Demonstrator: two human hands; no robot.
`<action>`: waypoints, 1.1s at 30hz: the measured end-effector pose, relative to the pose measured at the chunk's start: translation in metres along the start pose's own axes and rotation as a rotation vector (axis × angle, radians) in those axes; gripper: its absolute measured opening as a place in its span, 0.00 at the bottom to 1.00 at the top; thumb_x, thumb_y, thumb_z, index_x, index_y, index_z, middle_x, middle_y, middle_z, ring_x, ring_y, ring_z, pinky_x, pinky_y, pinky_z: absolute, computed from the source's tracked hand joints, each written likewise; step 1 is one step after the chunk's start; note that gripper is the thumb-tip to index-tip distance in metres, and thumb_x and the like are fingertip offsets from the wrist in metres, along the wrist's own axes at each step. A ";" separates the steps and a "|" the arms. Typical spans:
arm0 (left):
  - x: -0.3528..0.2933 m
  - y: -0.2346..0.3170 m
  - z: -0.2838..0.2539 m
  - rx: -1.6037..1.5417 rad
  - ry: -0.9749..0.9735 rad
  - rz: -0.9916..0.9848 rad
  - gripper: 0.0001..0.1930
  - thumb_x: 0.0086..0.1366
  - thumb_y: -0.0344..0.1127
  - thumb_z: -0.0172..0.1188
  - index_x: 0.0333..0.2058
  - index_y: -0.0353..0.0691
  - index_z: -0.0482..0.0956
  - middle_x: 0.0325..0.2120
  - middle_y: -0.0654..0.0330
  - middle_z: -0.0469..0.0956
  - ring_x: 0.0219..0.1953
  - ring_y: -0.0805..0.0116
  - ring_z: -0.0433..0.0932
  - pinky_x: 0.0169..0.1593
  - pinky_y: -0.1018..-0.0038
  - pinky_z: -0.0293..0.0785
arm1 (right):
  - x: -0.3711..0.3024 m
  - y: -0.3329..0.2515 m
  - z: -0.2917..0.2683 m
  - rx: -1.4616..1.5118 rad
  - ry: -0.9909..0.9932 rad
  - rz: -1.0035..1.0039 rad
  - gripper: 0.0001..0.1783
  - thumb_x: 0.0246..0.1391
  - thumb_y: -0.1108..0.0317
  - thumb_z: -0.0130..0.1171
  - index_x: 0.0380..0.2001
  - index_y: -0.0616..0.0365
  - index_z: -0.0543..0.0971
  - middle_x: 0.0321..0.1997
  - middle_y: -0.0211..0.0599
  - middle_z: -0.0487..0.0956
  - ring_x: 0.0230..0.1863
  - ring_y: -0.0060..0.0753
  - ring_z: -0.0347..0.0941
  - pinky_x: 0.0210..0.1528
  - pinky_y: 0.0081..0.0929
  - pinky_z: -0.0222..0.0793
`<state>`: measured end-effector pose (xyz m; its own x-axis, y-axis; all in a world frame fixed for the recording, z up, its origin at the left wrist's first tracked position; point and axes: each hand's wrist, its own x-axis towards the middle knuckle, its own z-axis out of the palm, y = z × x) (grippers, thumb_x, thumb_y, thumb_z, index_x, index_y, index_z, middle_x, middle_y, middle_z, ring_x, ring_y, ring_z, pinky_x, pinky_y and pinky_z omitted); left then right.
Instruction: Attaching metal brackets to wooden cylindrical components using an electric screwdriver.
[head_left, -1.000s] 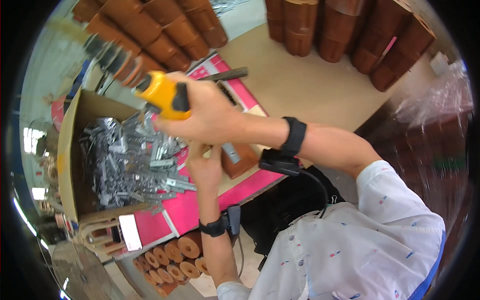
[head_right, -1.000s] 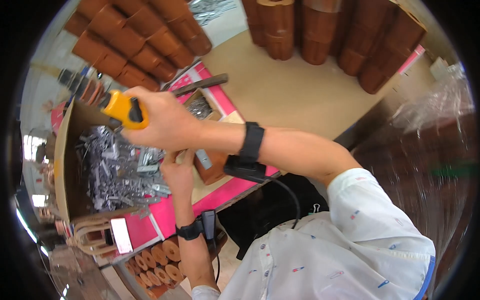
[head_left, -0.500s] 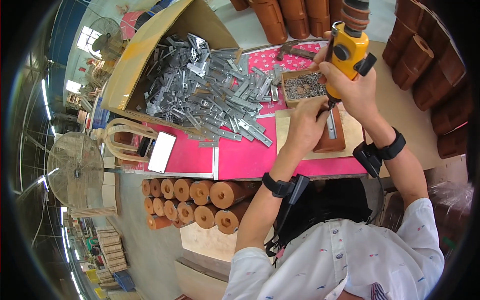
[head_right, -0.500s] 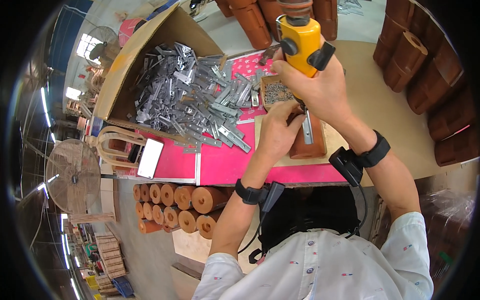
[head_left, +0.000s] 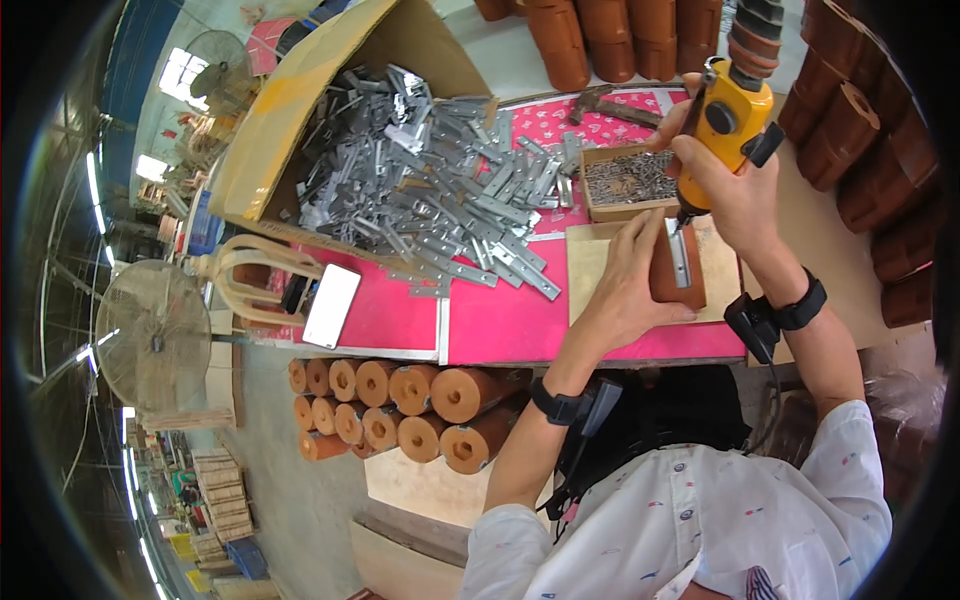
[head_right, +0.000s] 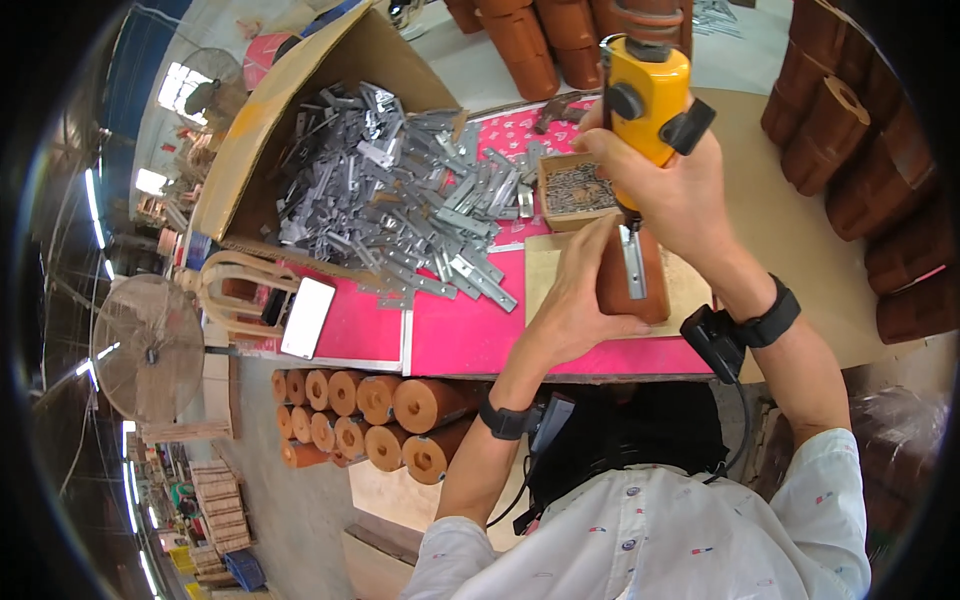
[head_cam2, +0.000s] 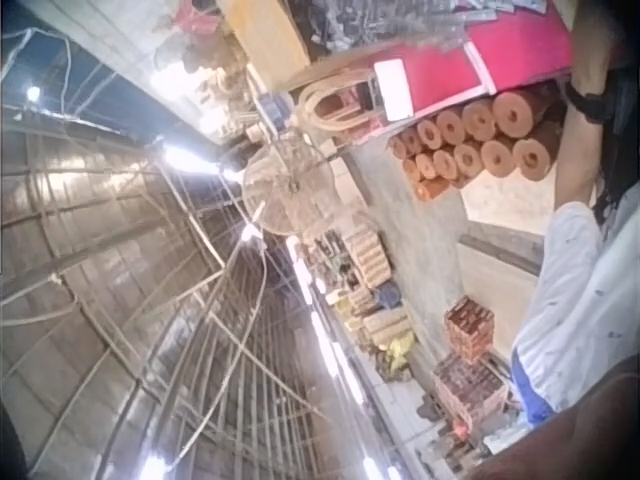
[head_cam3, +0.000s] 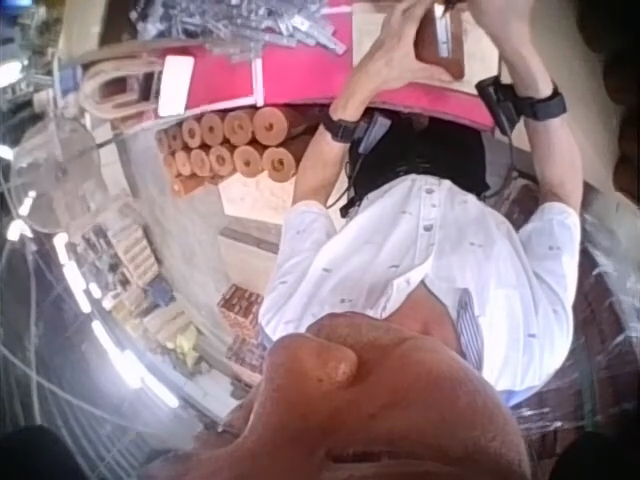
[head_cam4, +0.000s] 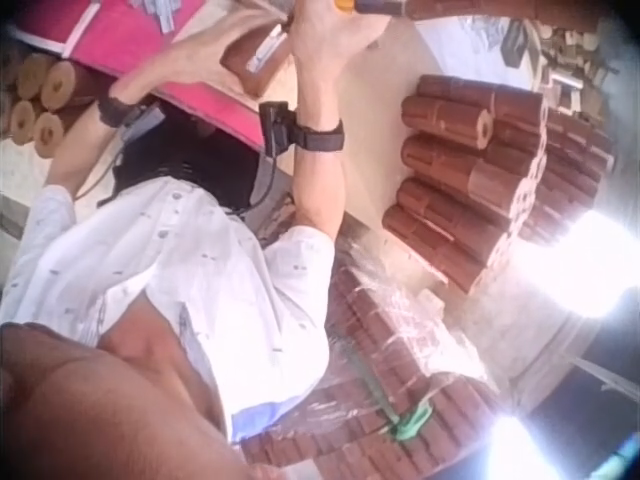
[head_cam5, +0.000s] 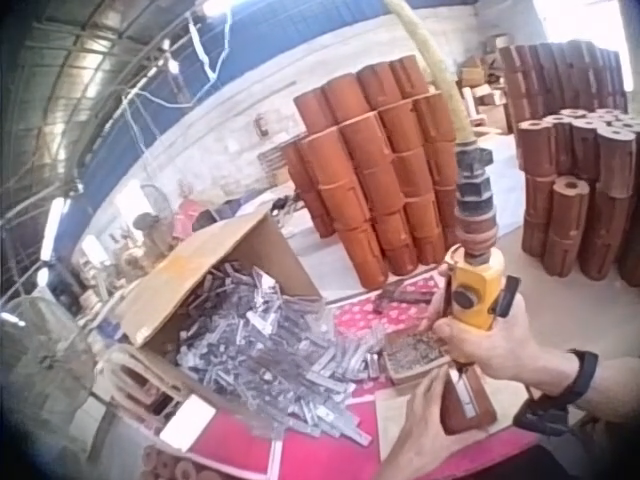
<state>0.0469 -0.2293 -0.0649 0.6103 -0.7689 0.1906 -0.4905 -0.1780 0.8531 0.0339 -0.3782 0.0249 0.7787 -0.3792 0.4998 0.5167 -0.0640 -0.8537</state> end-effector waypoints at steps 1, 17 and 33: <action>-0.001 -0.003 0.000 -0.013 -0.009 0.010 0.59 0.37 0.40 0.77 0.66 0.37 0.48 0.62 0.45 0.52 0.66 0.47 0.52 0.67 0.59 0.53 | 0.000 -0.001 0.001 -0.020 -0.011 0.010 0.10 0.53 0.72 0.63 0.37 0.60 0.75 0.33 0.27 0.78 0.31 0.15 0.72 0.34 0.18 0.71; -0.001 -0.007 0.003 0.035 0.043 -0.075 0.60 0.34 0.36 0.78 0.65 0.39 0.49 0.59 0.48 0.57 0.62 0.47 0.57 0.63 0.57 0.58 | 0.000 0.001 -0.002 -0.080 -0.031 -0.002 0.28 0.48 0.69 0.65 0.52 0.60 0.67 0.37 0.34 0.75 0.37 0.22 0.73 0.41 0.24 0.70; -0.003 -0.012 0.002 0.057 0.038 -0.082 0.63 0.32 0.37 0.79 0.66 0.39 0.47 0.60 0.47 0.56 0.63 0.49 0.56 0.65 0.58 0.56 | 0.000 0.013 -0.007 -0.028 -0.123 -0.001 0.24 0.51 0.73 0.63 0.50 0.59 0.66 0.38 0.27 0.76 0.40 0.17 0.72 0.45 0.22 0.71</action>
<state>0.0502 -0.2258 -0.0768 0.6720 -0.7271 0.1406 -0.4722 -0.2745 0.8376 0.0379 -0.3853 0.0132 0.8169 -0.2632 0.5133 0.5086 -0.0910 -0.8561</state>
